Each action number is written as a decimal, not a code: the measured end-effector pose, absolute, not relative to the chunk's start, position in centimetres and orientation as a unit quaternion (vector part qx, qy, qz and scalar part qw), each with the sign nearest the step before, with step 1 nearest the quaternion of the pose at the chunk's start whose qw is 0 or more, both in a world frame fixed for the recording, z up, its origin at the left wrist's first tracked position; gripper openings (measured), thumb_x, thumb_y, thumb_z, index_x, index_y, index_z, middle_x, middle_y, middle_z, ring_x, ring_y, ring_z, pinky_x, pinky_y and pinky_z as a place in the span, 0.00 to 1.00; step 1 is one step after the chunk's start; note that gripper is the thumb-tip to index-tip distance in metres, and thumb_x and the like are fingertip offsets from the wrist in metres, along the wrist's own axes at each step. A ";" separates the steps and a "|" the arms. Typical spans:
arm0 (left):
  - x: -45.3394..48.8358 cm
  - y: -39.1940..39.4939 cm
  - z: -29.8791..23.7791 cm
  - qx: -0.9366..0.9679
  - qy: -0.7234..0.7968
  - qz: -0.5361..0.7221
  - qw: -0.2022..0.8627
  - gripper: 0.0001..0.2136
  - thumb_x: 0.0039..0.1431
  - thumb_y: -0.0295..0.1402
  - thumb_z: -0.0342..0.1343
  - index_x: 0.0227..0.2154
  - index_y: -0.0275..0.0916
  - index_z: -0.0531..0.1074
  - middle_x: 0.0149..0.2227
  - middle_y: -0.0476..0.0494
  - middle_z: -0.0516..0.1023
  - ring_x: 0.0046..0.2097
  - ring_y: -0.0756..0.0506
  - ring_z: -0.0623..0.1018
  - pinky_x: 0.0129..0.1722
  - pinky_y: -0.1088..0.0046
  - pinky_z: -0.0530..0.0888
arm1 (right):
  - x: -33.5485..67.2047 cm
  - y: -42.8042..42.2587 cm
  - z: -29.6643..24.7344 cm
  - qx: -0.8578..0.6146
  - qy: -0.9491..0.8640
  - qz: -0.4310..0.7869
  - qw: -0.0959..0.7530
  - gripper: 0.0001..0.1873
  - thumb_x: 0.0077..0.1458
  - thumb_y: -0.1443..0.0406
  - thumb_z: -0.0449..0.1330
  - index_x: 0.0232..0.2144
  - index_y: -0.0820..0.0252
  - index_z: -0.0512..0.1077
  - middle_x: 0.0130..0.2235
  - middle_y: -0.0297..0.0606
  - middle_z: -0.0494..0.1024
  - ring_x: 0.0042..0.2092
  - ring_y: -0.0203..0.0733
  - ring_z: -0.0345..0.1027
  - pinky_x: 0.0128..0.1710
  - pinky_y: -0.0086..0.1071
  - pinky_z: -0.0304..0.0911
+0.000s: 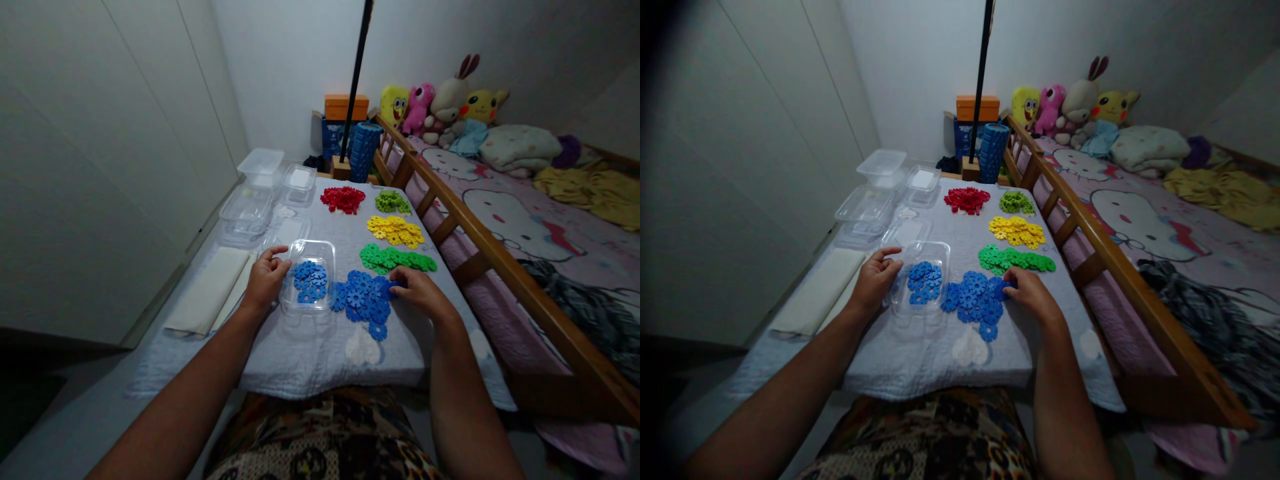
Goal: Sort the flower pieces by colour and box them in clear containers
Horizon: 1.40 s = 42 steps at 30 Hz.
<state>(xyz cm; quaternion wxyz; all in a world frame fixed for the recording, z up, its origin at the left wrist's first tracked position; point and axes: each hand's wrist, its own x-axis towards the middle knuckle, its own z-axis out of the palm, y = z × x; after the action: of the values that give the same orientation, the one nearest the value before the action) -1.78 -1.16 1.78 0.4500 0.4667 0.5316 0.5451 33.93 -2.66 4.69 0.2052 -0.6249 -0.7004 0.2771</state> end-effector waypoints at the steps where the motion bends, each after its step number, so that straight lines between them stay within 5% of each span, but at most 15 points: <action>1: -1.8 -1.2 1.8 0.466 0.532 0.546 0.450 0.20 0.51 0.40 0.64 0.46 0.38 0.72 0.19 0.61 0.57 0.20 0.53 0.56 0.22 0.77 0.52 | 33.8 -2.5 4.8 -0.619 -0.699 0.286 0.214 0.06 0.46 0.65 0.62 0.31 0.57 0.74 0.31 0.35 0.79 0.34 0.43 0.71 0.35 0.33 0.63; 21: -1.9 -1.0 1.5 0.456 0.535 0.546 0.456 0.20 0.51 0.40 0.64 0.46 0.38 0.73 0.19 0.61 0.57 0.21 0.53 0.57 0.21 0.78 0.52 | 27.8 -0.4 7.2 -0.534 -0.702 0.330 0.335 0.06 0.51 0.61 0.64 0.29 0.58 0.76 0.31 0.34 0.75 0.34 0.39 0.67 0.34 0.31 0.62; 28: -1.9 -1.0 1.4 0.455 0.528 0.552 0.458 0.20 0.51 0.39 0.64 0.47 0.39 0.73 0.19 0.61 0.57 0.21 0.53 0.57 0.22 0.78 0.53 | 19.1 -0.5 7.6 -0.459 -0.805 0.294 0.233 0.07 0.56 0.72 0.62 0.34 0.57 0.80 0.36 0.35 0.83 0.40 0.40 0.74 0.45 0.33 0.63; 35: -2.1 -0.9 1.2 0.465 0.523 0.551 0.455 0.20 0.51 0.39 0.64 0.46 0.38 0.73 0.20 0.61 0.59 0.21 0.53 0.58 0.22 0.78 0.54 | 15.4 -1.3 7.1 -0.459 -0.868 0.164 0.091 0.10 0.63 0.67 0.62 0.44 0.53 0.81 0.41 0.39 0.85 0.47 0.47 0.73 0.50 0.38 0.57; 42: -2.0 -0.9 1.2 0.456 0.520 0.554 0.464 0.20 0.51 0.39 0.64 0.47 0.38 0.72 0.20 0.61 0.58 0.21 0.53 0.58 0.22 0.78 0.54 | 16.5 -1.2 6.8 -0.465 -0.860 0.167 0.125 0.13 0.63 0.68 0.60 0.47 0.52 0.80 0.45 0.40 0.84 0.50 0.48 0.72 0.54 0.41 0.58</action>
<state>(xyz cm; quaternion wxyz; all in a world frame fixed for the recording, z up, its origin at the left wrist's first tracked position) -2.01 -0.93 1.25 0.4636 0.4565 0.5197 0.5537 16.49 -1.16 6.82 0.1249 -0.4653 -0.8602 0.1671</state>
